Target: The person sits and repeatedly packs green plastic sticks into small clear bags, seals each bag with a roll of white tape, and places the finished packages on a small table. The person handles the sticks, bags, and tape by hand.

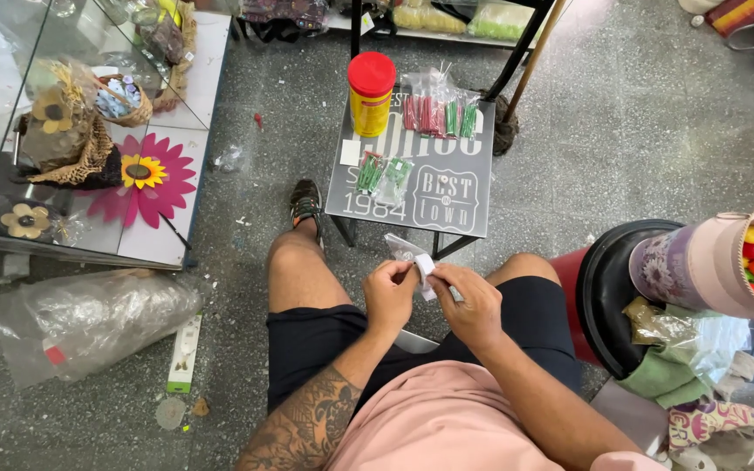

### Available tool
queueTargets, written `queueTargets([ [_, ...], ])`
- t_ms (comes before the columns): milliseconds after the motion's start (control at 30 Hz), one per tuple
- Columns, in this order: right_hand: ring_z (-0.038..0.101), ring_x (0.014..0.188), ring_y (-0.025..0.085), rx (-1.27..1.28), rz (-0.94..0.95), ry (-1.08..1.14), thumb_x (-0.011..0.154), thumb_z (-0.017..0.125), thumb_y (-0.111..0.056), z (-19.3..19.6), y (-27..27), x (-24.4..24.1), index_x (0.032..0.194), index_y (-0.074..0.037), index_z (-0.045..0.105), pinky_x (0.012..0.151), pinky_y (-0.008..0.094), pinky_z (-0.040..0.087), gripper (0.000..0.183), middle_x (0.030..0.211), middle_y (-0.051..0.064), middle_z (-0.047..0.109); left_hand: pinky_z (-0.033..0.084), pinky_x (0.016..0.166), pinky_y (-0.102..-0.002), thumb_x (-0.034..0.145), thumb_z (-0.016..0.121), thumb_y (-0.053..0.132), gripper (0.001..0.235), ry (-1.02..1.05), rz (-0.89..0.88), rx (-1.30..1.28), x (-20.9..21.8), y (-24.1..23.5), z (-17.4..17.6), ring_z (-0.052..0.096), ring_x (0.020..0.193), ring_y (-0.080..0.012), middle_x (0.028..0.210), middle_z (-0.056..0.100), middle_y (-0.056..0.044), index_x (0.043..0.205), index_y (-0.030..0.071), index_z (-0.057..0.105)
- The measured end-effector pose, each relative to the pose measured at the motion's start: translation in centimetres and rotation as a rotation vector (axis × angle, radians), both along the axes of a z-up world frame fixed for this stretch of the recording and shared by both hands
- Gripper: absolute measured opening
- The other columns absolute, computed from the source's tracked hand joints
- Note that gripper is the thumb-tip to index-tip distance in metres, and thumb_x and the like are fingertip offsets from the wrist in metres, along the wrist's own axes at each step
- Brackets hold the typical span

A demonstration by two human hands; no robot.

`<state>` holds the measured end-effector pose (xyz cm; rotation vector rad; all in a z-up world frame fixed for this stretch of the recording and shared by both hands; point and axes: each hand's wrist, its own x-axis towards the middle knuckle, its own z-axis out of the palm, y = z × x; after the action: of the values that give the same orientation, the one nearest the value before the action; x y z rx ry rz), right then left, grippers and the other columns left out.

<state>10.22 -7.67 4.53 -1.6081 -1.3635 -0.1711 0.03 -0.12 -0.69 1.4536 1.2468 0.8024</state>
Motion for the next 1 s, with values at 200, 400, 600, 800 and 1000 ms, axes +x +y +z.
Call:
queueTargets([
  [200,0.076,0.076,0.024,-0.02,-0.003,-0.007,0.085,0.083,-0.007,-0.8,-0.2,0.3,0.09,-0.009,0.079,0.063,0.033,0.062,0.006,0.09,0.006,0.08,0.055,0.065,-0.034,0.078,0.079,0.022,0.013,0.008,0.002,0.009,0.0,0.0,-0.1,0.072,0.073,-0.0253,0.075,0.073,-0.01,0.083,0.01,0.08],
  [400,0.077,0.079,0.025,-0.124,0.036,0.155,0.084,0.082,-0.006,0.5,-0.3,0.2,0.087,-0.009,0.077,0.066,0.033,0.063,0.007,0.094,0.009,0.08,0.054,0.065,-0.033,0.079,0.08,0.022,0.013,-0.006,0.015,-0.016,0.1,0.2,-0.3,0.071,0.072,-0.0244,0.075,0.073,-0.009,0.083,0.01,0.08],
  [600,0.073,0.089,0.021,-0.216,0.099,0.692,0.084,0.084,-0.009,-2.1,-0.6,1.3,0.11,-0.005,0.067,0.078,0.034,0.061,0.032,0.107,0.014,0.078,0.055,0.064,-0.034,0.078,0.079,0.023,0.013,-0.002,0.007,-0.004,-0.3,0.6,0.2,0.072,0.072,-0.0251,0.074,0.073,-0.009,0.083,0.011,0.08],
  [800,0.068,0.088,0.013,-0.309,0.123,0.837,0.077,0.09,-0.009,-3.7,-0.3,2.2,0.138,-0.008,0.05,0.085,0.026,0.056,0.073,0.099,0.01,0.077,0.056,0.065,-0.032,0.079,0.081,0.022,0.011,-0.011,-0.036,0.025,-0.3,0.5,0.3,0.073,0.073,-0.0242,0.076,0.074,-0.007,0.083,0.012,0.081],
  [1000,0.068,0.09,0.014,-0.347,0.155,0.816,0.075,0.092,-0.01,-3.8,0.3,2.8,0.139,-0.011,0.05,0.085,0.027,0.054,0.077,0.098,0.008,0.077,0.057,0.065,-0.031,0.08,0.081,0.019,0.012,-0.024,-0.087,-0.011,-0.5,1.2,-0.4,0.074,0.076,-0.0238,0.081,0.076,-0.007,0.089,0.011,0.081],
])
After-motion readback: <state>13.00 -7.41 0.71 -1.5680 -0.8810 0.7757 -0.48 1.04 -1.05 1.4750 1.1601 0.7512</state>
